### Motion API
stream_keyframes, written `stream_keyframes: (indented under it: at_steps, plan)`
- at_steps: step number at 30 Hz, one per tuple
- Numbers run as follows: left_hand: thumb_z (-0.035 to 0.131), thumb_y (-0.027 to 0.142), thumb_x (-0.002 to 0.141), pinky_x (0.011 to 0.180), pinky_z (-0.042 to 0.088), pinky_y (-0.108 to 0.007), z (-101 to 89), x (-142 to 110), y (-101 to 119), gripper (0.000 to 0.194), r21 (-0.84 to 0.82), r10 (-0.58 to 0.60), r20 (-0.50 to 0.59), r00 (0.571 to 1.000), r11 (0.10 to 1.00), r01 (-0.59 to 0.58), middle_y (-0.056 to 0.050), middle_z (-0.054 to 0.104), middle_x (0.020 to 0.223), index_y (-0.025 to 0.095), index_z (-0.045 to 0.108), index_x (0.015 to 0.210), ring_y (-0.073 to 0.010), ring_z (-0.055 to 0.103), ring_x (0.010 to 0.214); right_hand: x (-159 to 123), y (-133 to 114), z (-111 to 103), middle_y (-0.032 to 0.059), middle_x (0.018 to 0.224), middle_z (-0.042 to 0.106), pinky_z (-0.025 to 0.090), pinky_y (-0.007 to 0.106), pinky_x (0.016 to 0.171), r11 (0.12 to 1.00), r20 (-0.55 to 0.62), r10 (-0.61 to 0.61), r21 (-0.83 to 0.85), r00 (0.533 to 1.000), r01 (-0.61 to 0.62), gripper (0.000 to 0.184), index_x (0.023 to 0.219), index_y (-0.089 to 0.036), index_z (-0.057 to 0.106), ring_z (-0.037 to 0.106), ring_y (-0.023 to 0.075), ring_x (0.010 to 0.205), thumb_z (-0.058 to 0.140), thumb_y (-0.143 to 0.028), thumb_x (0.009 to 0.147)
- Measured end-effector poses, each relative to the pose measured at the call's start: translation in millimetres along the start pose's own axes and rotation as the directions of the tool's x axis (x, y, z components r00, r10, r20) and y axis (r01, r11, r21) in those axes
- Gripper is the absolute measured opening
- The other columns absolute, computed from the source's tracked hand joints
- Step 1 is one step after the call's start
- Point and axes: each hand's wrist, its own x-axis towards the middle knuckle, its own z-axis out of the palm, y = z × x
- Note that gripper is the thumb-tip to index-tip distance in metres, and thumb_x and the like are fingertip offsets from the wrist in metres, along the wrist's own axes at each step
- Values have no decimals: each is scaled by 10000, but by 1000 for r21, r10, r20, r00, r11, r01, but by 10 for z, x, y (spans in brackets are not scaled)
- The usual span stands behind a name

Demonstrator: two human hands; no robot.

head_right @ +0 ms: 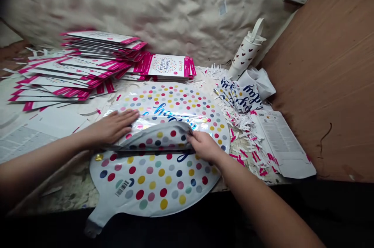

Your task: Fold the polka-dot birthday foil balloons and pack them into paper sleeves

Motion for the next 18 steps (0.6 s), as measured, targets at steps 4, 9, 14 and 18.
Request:
stream_keyframes:
  at_steps: [4,9,14,18]
  plan:
    - [262,401,912,1003,375,-468,-153,-247,300,496,-104,-215,-353,910,976,190,-71,483,1342,197,412,1339,-269,453,1217,288,-135,-44,-8,538,572,454,237,394,976,50,216,-1,975,-216,245,763,-175,533,543,126,421,414,-352,884]
    - [327,478,883,1040,311,-493,257,-366,1163,605,17,171,-146,974,985,-171,-152,355,1417,101,394,1351,-336,290,1314,371,-167,-122,40,562,617,492,270,416,961,-23,248,-118,968,-249,237,794,-159,565,599,161,455,448,-350,875]
    - [304,622,841,1048,238,-535,601,-353,1208,764,22,71,-83,994,997,-70,-168,179,1478,110,272,1408,-377,147,1350,129,-310,124,178,1187,575,475,444,873,932,-267,-109,-363,958,5,427,1255,-148,439,551,276,1099,377,-388,906]
    - [330,588,846,1061,215,-520,620,-364,1128,742,43,105,-116,988,994,-100,-173,212,1469,102,280,1404,-367,153,1352,-29,-255,519,142,1439,322,250,449,1088,609,157,-519,-621,840,493,659,1381,-120,313,256,265,1342,374,-533,871]
